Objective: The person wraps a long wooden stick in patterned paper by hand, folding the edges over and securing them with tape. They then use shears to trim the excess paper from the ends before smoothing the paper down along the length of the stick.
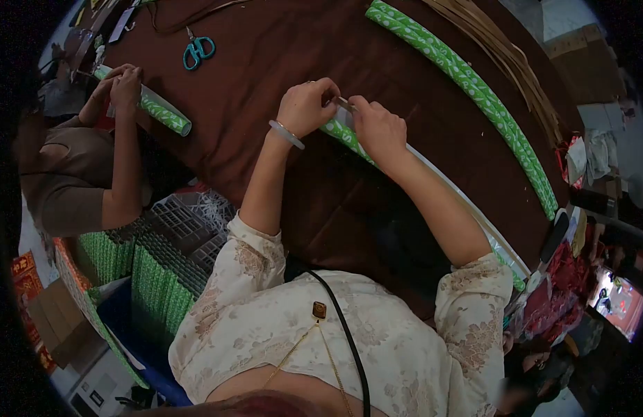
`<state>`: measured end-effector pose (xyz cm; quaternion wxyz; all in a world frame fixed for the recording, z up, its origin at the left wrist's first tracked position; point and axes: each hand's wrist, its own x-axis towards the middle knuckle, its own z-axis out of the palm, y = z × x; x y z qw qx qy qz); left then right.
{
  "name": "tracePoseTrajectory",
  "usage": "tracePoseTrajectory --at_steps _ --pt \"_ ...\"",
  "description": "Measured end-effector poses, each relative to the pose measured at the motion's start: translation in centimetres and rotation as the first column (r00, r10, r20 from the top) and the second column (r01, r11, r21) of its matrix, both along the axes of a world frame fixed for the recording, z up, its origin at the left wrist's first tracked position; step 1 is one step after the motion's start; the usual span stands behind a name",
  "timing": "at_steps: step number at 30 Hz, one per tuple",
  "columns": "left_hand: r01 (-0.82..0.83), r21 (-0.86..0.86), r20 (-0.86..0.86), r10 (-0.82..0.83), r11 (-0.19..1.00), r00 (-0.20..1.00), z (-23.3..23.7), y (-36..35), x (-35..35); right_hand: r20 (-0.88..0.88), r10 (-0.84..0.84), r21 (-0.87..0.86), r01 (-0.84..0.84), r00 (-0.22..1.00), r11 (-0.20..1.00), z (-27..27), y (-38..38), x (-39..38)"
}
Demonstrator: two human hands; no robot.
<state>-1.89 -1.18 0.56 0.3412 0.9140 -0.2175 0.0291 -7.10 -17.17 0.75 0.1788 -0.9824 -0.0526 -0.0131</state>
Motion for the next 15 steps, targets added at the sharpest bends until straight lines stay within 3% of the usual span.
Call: tracePoseTrajectory --at_steps 11,13,15 --pt "0.002 0.02 -0.068 0.0 1.0 0.998 0.43 0.54 0.07 0.034 0.046 -0.032 -0.045 0.998 0.998 -0.09 0.04 0.17" --pt "-0.024 -0.042 -0.151 0.018 0.999 0.988 0.8 0.42 -0.12 0.02 0.04 -0.047 -0.039 0.999 0.998 -0.27 -0.01 0.31" --pt "-0.013 -0.061 -0.091 0.008 0.998 0.996 0.66 0.11 -0.16 0.031 0.041 -0.042 -0.04 0.999 0.998 -0.24 -0.06 0.28"
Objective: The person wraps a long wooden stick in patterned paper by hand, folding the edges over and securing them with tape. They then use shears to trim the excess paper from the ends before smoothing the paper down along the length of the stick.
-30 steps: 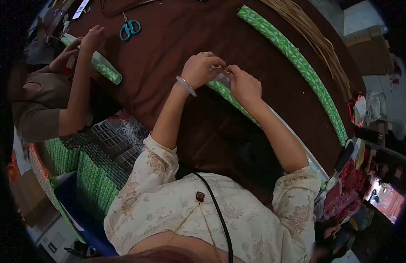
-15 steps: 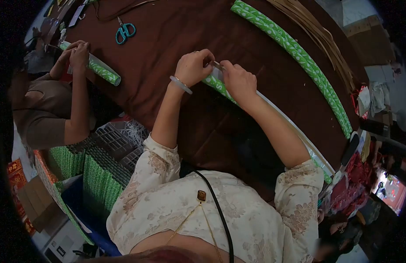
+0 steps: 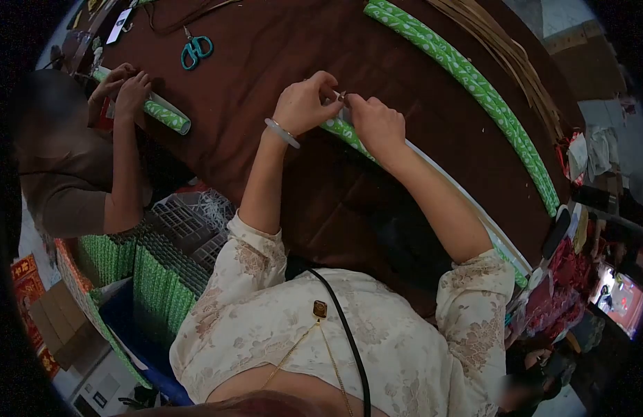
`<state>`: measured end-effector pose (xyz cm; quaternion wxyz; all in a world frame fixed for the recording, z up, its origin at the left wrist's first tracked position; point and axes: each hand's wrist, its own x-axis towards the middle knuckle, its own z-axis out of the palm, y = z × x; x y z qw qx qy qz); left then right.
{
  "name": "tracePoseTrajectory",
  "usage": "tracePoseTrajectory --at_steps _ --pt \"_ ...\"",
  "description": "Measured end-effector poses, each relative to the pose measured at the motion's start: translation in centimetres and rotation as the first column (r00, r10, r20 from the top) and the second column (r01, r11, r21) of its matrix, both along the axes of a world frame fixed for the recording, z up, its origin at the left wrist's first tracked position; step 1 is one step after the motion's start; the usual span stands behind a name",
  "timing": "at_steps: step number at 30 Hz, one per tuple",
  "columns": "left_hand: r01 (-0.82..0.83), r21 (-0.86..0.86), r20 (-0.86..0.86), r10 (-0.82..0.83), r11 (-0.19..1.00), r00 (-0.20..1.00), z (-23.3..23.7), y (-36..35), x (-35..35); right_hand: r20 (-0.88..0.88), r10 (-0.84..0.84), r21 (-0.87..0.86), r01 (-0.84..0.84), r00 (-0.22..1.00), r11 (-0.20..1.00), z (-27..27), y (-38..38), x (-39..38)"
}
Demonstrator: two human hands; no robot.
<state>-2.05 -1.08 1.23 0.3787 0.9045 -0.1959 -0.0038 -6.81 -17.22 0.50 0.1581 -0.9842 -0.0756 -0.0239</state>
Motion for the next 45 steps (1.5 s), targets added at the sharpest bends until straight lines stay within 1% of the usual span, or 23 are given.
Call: tracePoseTrajectory --at_steps 1,2,4,5,7,11,13,17,19,20,22,26,28,29,31,34,38,45 --pt "0.007 -0.018 0.06 -0.006 1.0 0.998 -0.1 -0.1 -0.1 0.01 0.002 0.006 -0.002 1.0 1.0 0.0 0.0 -0.1" --pt "0.008 -0.017 0.059 -0.007 1.0 0.998 -0.2 -0.2 -0.1 0.008 0.001 0.007 -0.001 1.0 1.0 -0.1 0.0 -0.1" --pt "0.018 0.052 0.113 -0.023 0.998 0.993 -0.3 -0.5 0.1 0.035 0.016 0.012 -0.016 0.999 1.0 -0.2 -0.2 -0.1" --pt "0.019 0.053 0.112 -0.025 0.998 0.993 -0.4 -0.5 0.0 0.034 0.014 0.012 -0.015 0.999 1.0 -0.2 -0.2 -0.1" --pt "0.012 0.122 0.144 -0.029 0.992 0.989 -0.2 -0.4 -0.1 0.048 0.016 0.024 -0.017 0.999 1.0 -0.3 -0.3 -0.1" --pt "-0.035 0.076 0.181 0.021 0.996 0.983 -0.7 -0.3 0.1 0.03 0.012 0.021 -0.012 0.999 1.0 -0.2 -0.1 0.0" --pt "-0.043 0.055 0.136 0.035 0.998 0.99 -0.4 -0.2 0.0 0.002 0.017 0.03 -0.017 1.0 0.999 0.1 0.0 0.0" --pt "-0.049 0.069 0.104 0.042 0.996 0.994 -0.4 -0.1 0.0 -0.017 0.017 0.047 -0.016 1.0 0.999 0.0 -0.1 0.0" --pt "-0.07 0.1 0.034 0.067 0.993 0.997 0.1 -0.1 -0.1 -0.035 0.01 0.011 -0.01 0.999 1.0 -0.1 0.0 0.0" --pt "-0.069 0.101 0.033 0.066 0.992 0.997 0.0 -0.1 -0.1 -0.036 0.01 0.013 -0.009 0.999 1.0 -0.2 0.0 0.0" --pt "-0.082 0.065 0.006 0.082 0.995 0.997 -0.1 0.0 0.0 0.019 0.009 -0.003 -0.009 1.0 1.0 -0.3 0.0 0.0" --pt "-0.075 0.036 -0.016 0.075 0.997 0.997 0.0 0.1 0.0 0.001 0.001 -0.009 -0.001 1.0 1.0 -0.3 0.0 0.0" --pt "-0.096 0.005 -0.095 0.096 0.995 0.991 0.2 0.0 -0.1 0.011 0.004 -0.008 -0.004 1.0 1.0 -0.4 -0.1 0.0" --pt "-0.093 0.006 -0.095 0.093 0.996 0.991 0.1 0.1 0.0 0.011 0.002 -0.006 -0.002 1.0 1.0 -0.5 -0.1 0.0" --pt "-0.081 0.04 0.01 0.081 0.996 0.997 -0.3 0.4 0.2 0.014 0.004 0.015 -0.004 1.0 1.0 -0.4 0.0 0.0" --pt "-0.11 0.037 0.031 0.109 0.993 0.994 -0.6 0.3 0.3 0.021 -0.004 0.026 0.003 1.0 1.0 -0.4 0.0 -0.1" --pt "-0.153 0.045 0.01 0.153 0.987 0.988 -0.9 0.0 0.4 0.033 -0.004 0.069 0.002 0.999 0.998 -0.5 0.0 -0.1" --pt "-0.171 0.016 -0.053 0.171 0.985 0.984 -1.3 -0.1 0.7 0.049 -0.012 0.043 0.01 0.999 0.999 -0.7 -0.1 -0.2"
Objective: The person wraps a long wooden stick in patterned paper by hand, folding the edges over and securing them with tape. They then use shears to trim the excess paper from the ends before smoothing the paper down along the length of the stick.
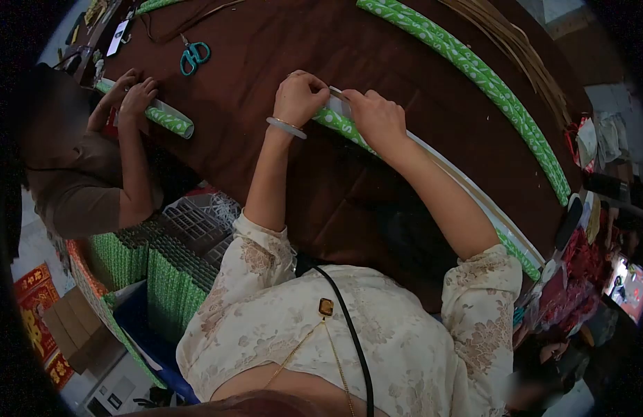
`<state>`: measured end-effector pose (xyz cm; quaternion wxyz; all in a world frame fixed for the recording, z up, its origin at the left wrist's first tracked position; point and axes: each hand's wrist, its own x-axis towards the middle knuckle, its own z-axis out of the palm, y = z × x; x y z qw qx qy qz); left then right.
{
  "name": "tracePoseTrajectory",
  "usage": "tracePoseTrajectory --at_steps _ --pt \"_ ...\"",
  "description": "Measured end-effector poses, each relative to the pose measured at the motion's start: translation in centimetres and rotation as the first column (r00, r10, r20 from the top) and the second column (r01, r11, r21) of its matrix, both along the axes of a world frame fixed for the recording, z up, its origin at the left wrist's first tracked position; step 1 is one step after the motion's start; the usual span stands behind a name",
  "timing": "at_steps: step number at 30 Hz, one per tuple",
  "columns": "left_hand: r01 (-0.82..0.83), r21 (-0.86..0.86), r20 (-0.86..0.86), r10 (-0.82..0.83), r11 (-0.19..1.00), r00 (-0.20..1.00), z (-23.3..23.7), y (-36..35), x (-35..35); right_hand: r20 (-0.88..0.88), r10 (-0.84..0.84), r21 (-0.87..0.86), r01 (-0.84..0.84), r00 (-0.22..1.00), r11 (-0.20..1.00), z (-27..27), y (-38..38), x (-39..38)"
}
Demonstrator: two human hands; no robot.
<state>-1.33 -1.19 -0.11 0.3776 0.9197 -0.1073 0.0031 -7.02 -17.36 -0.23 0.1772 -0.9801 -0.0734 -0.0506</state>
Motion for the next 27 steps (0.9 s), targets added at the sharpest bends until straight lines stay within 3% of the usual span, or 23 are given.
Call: tracePoseTrajectory --at_steps 27 --pt "-0.013 -0.028 0.08 0.015 1.0 0.997 -1.2 -0.2 0.2 0.023 0.021 0.019 -0.021 1.0 1.0 0.0 0.0 -0.1"
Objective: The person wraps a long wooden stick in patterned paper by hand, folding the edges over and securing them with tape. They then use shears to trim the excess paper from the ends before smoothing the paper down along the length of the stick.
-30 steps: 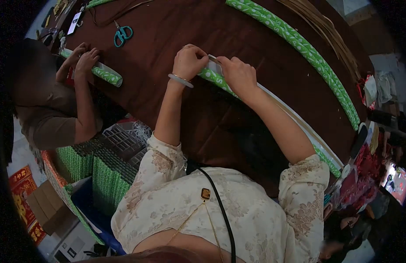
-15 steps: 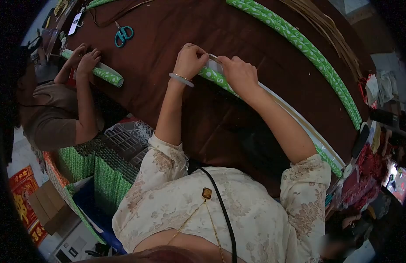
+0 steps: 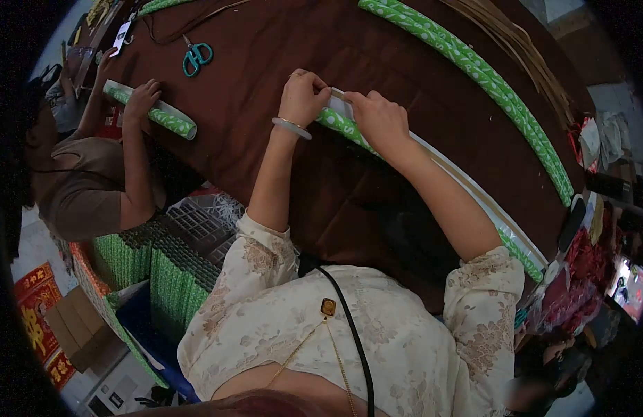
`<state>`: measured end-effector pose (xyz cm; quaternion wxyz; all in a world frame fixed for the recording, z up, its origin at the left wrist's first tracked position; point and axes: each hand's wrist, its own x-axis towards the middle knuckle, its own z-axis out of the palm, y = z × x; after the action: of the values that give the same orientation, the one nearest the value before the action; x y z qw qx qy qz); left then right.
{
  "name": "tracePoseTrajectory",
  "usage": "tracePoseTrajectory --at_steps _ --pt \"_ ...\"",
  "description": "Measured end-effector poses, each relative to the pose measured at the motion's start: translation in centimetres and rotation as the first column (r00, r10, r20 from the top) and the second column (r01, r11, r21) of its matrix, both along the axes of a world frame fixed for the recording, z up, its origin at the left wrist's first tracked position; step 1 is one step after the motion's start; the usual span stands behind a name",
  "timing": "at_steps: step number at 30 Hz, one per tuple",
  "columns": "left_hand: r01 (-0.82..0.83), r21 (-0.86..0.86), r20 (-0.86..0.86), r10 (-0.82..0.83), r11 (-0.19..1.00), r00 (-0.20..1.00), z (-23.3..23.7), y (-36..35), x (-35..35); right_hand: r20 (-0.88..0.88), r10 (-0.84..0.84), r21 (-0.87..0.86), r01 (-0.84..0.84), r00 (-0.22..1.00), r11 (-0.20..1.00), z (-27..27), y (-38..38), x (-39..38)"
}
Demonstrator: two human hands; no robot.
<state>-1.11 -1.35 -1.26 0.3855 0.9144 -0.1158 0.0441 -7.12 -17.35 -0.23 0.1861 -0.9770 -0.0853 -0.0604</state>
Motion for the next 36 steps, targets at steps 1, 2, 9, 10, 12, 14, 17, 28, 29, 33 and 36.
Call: tracePoseTrajectory --at_steps 1,2,9,10,12,14,17,28,29,33,36 --pt "0.001 0.014 0.005 -0.001 1.0 1.0 -0.1 0.1 0.0 0.017 -0.002 0.005 0.002 1.0 1.0 0.0 0.1 0.0" --pt "0.0 0.014 0.006 0.0 1.0 1.0 -0.2 0.2 0.1 0.018 -0.001 0.005 0.001 1.0 1.0 0.0 0.1 0.0" --pt "-0.011 0.001 -0.022 0.011 1.0 1.0 0.1 0.3 0.2 0.062 0.025 0.029 -0.027 0.998 0.999 0.0 0.0 -0.1" --pt "-0.009 -0.006 -0.026 0.009 1.0 1.0 0.0 0.3 0.2 0.064 0.027 0.009 -0.028 0.998 1.0 -0.1 0.0 -0.1" --pt "-0.02 -0.025 -0.01 0.019 0.999 1.0 0.0 0.3 0.1 0.074 0.017 -0.01 -0.017 0.997 1.0 0.0 0.1 -0.2" --pt "-0.026 -0.044 0.009 0.027 0.999 1.0 0.2 0.2 0.0 0.089 0.005 -0.028 -0.002 0.996 1.0 0.2 0.1 -0.1" --pt "-0.03 -0.046 0.004 0.03 0.998 1.0 0.1 0.2 0.1 -0.003 -0.005 -0.062 0.005 1.0 0.998 0.2 0.1 0.1" --pt "-0.089 -0.149 0.018 0.092 0.985 0.996 -1.4 -0.1 0.3 0.04 0.139 -0.182 -0.129 0.99 0.975 0.7 0.0 0.0" --pt "-0.105 -0.139 -0.016 0.103 0.985 0.995 -1.0 -0.1 0.1 0.029 0.136 -0.212 -0.127 0.99 0.969 0.6 0.0 0.0" --pt "-0.12 -0.159 -0.033 0.117 0.98 0.993 -0.6 -0.3 -0.2 0.046 0.175 -0.237 -0.16 0.984 0.958 1.0 -0.1 0.0" --pt "-0.118 -0.15 -0.018 0.117 0.982 0.993 -0.5 -0.4 -0.3 -0.006 0.155 -0.252 -0.152 0.988 0.956 1.3 0.1 0.2"
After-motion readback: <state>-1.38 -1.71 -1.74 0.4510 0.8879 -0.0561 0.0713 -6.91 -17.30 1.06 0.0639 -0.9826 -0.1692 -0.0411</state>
